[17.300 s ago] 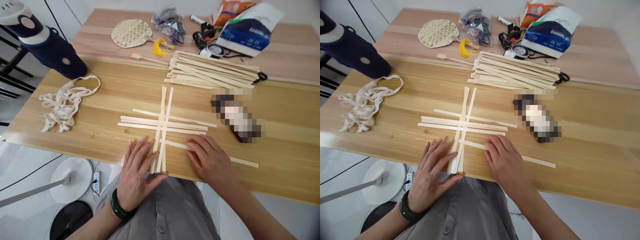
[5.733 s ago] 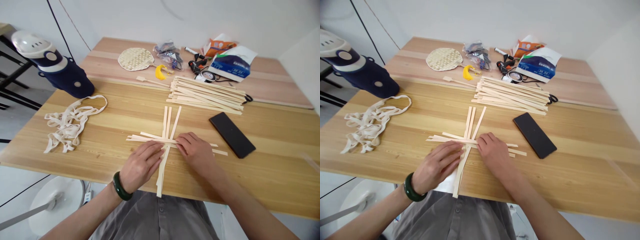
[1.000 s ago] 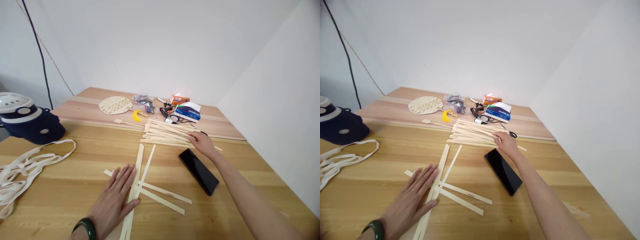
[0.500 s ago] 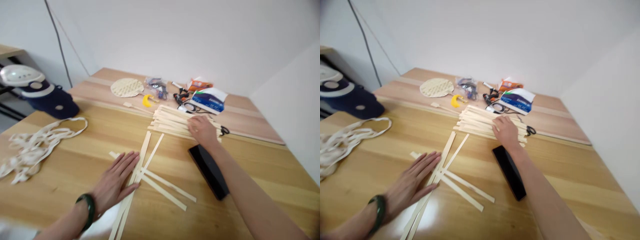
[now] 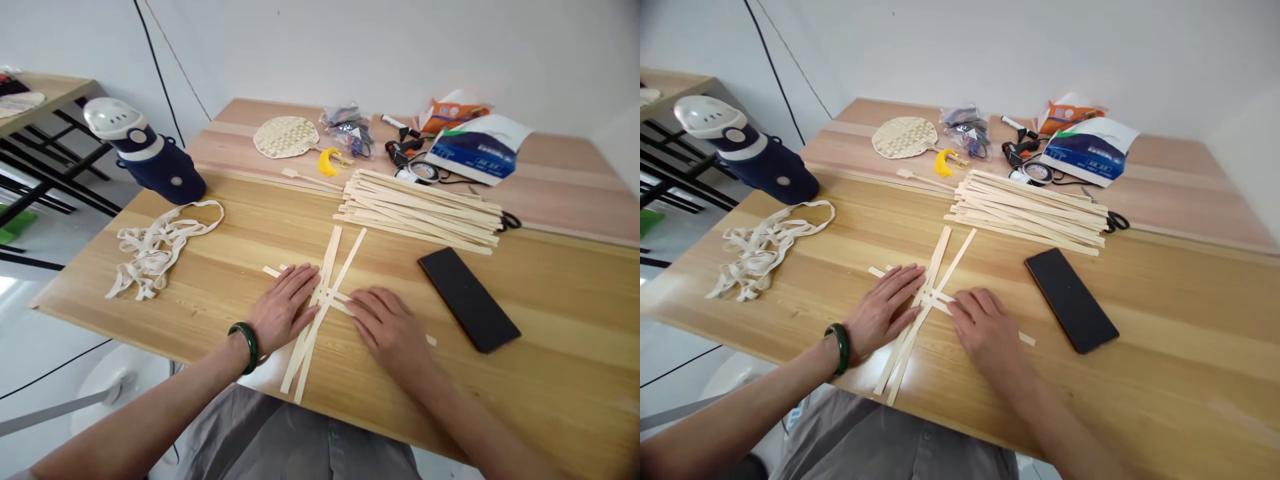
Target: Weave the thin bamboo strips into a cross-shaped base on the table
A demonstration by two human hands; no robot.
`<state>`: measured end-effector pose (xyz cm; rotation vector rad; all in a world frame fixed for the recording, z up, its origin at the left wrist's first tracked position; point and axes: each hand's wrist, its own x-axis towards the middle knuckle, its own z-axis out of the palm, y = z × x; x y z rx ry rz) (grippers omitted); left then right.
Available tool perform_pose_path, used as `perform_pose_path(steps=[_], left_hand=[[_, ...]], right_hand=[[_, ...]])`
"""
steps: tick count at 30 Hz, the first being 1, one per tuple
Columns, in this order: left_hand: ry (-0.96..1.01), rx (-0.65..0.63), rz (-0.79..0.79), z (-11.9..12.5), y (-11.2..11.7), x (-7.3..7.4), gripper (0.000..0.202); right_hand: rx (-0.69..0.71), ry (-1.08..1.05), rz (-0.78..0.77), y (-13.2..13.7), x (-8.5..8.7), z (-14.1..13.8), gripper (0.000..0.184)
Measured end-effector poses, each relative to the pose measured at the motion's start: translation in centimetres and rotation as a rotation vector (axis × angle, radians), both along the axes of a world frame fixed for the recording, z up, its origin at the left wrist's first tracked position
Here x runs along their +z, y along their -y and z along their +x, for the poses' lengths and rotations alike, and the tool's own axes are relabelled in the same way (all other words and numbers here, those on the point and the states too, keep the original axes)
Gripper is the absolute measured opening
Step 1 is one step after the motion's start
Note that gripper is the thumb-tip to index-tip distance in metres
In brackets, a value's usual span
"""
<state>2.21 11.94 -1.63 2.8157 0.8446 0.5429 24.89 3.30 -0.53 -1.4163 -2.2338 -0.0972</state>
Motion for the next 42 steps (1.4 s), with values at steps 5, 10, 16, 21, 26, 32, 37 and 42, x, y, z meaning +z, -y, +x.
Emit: perform_pose_path(steps=[5,10,16,21,26,32,37,42], left_hand=[[-0.034,-0.01,-0.004,-0.8,0.2,-0.1,0.048],[-0.051,-0.024,-0.007,-1.4,0.6,-0.2,0.052],[-0.091,0.044,0.025,-0.7,1.5,-0.2,0.051],[-0.104,0.126,0.014,0.3,2.3,-0.3,0.05],[-0.103,0.15,0.004,0.5,2.6,-0.4,0.052],[-0.047,0.131,0.04,0.2,2.7,-0.3,0.066],[-0.067,0.122,0.022,1.3,3.6,-0.7,0.078],[-0.107,0.17,-0.003,2.5,4.7,-1.0,0.081]], right_hand=[[-0.032,-0.021,-0.019,-0.3,-0.5,0.3,0.02],[-0.019,-0.045,-0.062,-0.2,-0.1,-0.5,0.026],[-0.036,-0.075,-0.102,-1.5,0.3,-1.6,0.038],[0.007,-0.016,-0.195,-2.9,-0.7,-2.7,0.044],[-0.008,-0.071,-0.204,-2.1,-0.6,-1.6,0.047],[-0.551,-0.422,-0.108,3.0,-0.1,2.3,0.043],[-0.745,-0.543,-0.132,4.7,-1.9,2.1,0.046],[-0.693,-0.494,-0.134,3.4,-2.6,-0.4,0.049]])
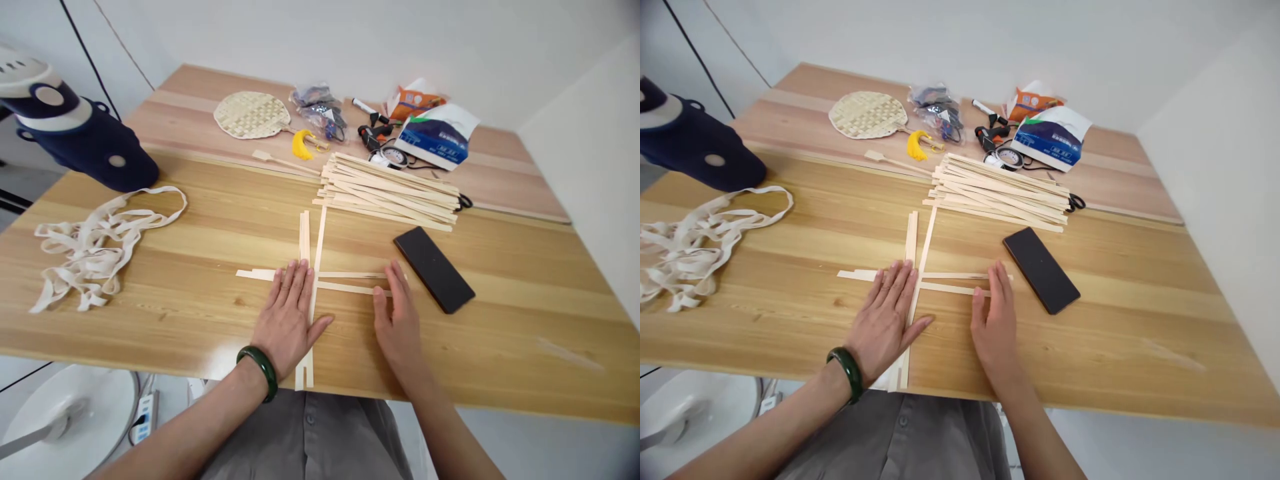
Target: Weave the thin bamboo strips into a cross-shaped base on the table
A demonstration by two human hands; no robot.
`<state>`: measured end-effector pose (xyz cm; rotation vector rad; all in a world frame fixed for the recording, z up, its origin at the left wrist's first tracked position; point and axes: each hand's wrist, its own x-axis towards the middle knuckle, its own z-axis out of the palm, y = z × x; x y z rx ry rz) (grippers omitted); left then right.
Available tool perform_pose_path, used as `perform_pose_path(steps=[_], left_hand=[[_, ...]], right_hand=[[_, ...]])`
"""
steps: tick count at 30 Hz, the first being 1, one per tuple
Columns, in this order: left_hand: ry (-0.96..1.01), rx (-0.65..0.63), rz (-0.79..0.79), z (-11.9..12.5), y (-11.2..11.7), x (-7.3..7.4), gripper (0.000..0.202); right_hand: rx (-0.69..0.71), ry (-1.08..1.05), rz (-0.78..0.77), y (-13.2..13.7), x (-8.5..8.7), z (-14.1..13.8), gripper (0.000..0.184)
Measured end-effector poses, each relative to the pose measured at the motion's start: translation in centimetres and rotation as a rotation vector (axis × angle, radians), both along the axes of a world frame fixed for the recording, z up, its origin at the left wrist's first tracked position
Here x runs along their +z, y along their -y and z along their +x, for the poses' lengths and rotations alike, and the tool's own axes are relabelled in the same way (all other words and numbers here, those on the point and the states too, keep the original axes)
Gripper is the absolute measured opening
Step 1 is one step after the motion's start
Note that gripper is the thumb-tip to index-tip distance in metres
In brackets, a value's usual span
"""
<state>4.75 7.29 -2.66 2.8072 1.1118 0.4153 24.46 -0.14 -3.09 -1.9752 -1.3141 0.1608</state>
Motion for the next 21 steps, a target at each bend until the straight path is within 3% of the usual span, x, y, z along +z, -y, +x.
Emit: perform_pose_path(steps=[5,10,13,16,21], left_hand=[[-0.001,0.011,-0.02,0.2,0.2,0.2,0.082],[0.022,0.025,0.017,-0.5,-0.5,0.9,0.075],[0.009,0.054,0.035,-1.2,-1.4,1.2,0.075],[-0.027,-0.002,0.023,-1.8,-2.0,1.0,0.076],[-0.022,-0.048,0.019,-2.0,-2.3,0.3,0.079]], right_hand=[[0.118,0.04,0.015,-0.3,0.7,-1.2,0.045],[0.239,0.251,0.005,-0.5,1.2,-1.0,0.046],[0.209,0.389,-0.061,-0.4,0.9,-0.7,0.053],[0.166,0.453,-0.133,-0.2,0.3,-0.2,0.061],[0.227,0.461,-0.182,0.1,-0.6,0.3,0.071]])
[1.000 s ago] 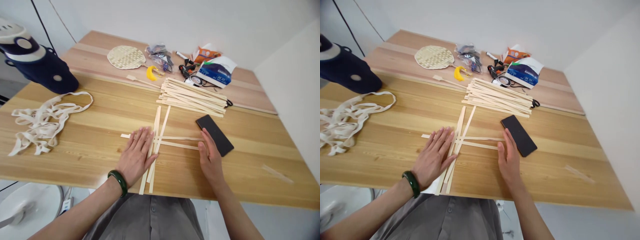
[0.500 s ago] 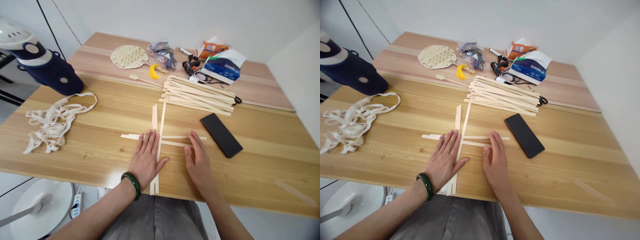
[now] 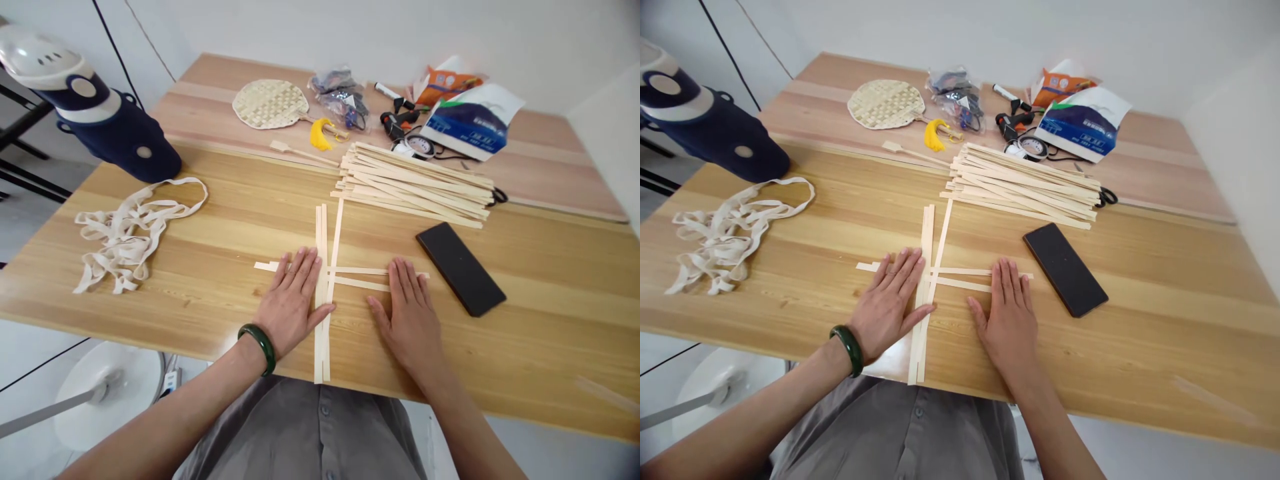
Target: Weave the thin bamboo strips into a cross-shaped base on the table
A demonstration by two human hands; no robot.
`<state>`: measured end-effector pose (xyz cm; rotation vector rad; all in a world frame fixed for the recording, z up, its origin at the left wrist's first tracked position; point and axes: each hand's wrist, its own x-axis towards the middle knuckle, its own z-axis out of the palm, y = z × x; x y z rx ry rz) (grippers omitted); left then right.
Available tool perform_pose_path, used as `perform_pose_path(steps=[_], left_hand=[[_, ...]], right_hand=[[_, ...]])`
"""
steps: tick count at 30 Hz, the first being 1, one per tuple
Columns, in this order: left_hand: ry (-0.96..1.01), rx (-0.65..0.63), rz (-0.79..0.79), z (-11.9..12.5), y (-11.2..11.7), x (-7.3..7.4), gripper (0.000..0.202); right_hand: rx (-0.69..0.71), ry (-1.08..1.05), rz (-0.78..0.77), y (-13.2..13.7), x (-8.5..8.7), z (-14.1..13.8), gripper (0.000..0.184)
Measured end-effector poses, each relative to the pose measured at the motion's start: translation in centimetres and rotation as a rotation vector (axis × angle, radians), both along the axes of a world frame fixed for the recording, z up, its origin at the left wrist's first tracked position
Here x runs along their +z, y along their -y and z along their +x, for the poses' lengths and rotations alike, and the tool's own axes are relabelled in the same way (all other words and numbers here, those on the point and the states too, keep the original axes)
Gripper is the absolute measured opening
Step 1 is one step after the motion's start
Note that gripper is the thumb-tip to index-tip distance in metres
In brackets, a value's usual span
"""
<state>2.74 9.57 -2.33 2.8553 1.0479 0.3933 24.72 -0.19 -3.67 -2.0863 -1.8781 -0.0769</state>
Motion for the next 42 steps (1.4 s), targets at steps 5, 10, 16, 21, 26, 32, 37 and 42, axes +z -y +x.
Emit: perform_pose_path(steps=[5,10,16,21,26,32,37,42], left_hand=[[-0.002,-0.002,0.006,0.1,0.2,0.2,0.081],[-0.012,0.073,0.007,-0.1,1.3,0.8,0.084],[-0.071,0.007,0.028,-0.3,2.1,0.4,0.083],[-0.079,0.01,0.039,-0.2,1.9,0.4,0.084],[-0.115,0.003,0.034,-0.2,1.9,0.6,0.084],[-0.127,0.004,0.039,-0.2,1.8,0.6,0.084],[-0.122,-0.003,0.028,-0.2,1.8,0.7,0.084],[-0.111,-0.014,0.037,-0.3,1.7,0.7,0.083]], right_hand=[[0.016,0.019,0.01,-0.1,0.2,-0.3,0.072],[0.028,0.067,0.042,0.2,0.8,-0.7,0.071],[0.067,0.02,0.041,0.3,0.7,-1.2,0.065],[0.083,0.023,0.059,0.2,0.6,-1.7,0.065],[0.071,0.034,0.076,0.1,0.6,-2.2,0.064],[0.107,0.039,0.108,-0.2,0.6,-2.8,0.061],[0.116,0.028,0.109,-0.3,0.5,-2.9,0.062],[0.136,0.019,0.097,-0.2,0.4,-2.6,0.064]])
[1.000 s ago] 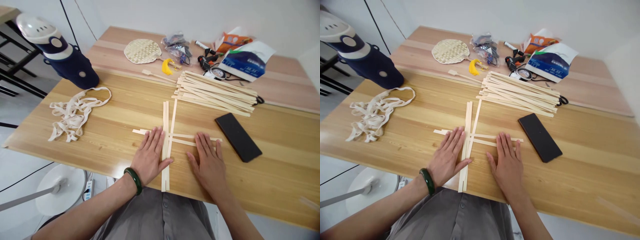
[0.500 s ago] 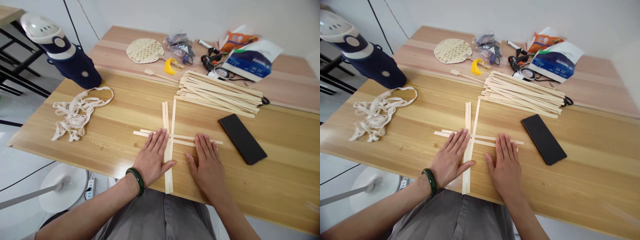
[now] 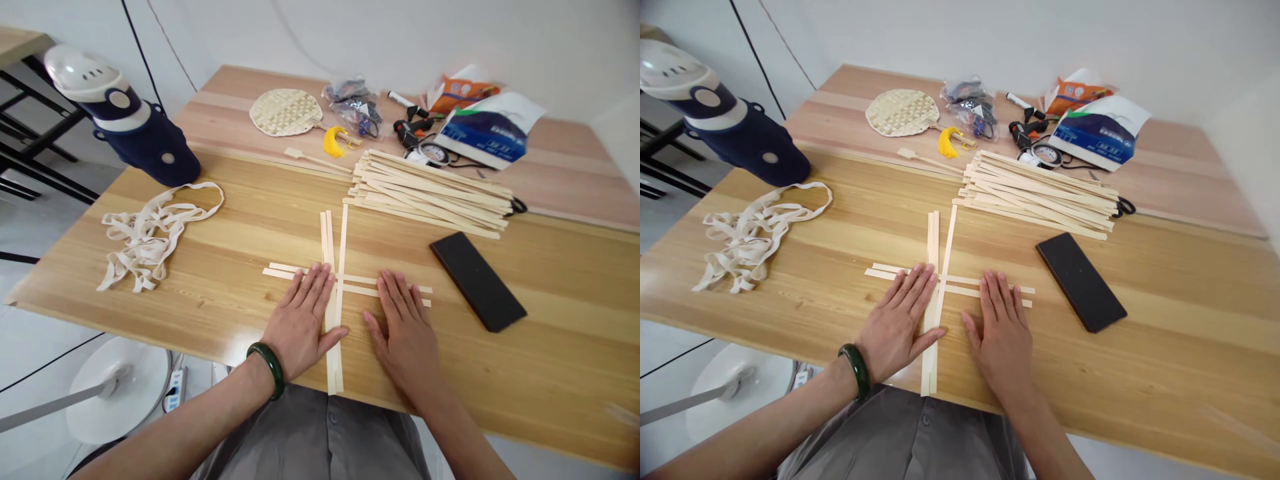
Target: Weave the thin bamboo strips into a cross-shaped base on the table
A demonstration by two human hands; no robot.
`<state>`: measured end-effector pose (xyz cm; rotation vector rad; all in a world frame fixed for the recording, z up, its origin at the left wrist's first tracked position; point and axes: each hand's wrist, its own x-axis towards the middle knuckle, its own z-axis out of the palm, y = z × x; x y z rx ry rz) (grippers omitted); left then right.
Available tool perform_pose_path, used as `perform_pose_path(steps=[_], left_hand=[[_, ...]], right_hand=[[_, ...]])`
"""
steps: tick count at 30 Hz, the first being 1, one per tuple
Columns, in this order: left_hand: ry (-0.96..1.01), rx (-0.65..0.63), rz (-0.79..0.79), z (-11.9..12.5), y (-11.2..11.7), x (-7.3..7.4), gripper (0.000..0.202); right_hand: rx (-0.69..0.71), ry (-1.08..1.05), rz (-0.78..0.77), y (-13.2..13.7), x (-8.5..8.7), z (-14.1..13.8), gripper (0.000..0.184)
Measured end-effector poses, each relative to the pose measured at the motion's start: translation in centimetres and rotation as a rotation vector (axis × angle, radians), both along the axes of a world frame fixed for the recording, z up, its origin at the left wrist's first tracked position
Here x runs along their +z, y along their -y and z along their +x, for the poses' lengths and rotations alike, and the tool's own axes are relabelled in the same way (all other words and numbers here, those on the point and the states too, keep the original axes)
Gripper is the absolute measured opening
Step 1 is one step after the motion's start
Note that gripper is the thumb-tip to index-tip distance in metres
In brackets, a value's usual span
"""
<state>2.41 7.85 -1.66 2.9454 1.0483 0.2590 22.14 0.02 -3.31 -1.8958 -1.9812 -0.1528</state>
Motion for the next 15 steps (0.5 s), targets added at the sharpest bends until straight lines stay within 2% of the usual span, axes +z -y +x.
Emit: perform_pose_path(steps=[6,11,15], left_hand=[[0.015,-0.03,0.003,-0.1,-0.3,0.1,0.081],[0.005,-0.069,0.013,-0.1,-0.6,0.2,0.081],[0.007,-0.08,0.012,0.0,-0.8,0.2,0.083]], right_hand=[[0.005,-0.023,-0.011,-0.5,0.7,0.3,0.066],[0.224,0.02,0.026,-3.2,1.8,-0.3,0.065],[0.349,0.044,-0.014,-4.8,1.2,-0.6,0.055]])
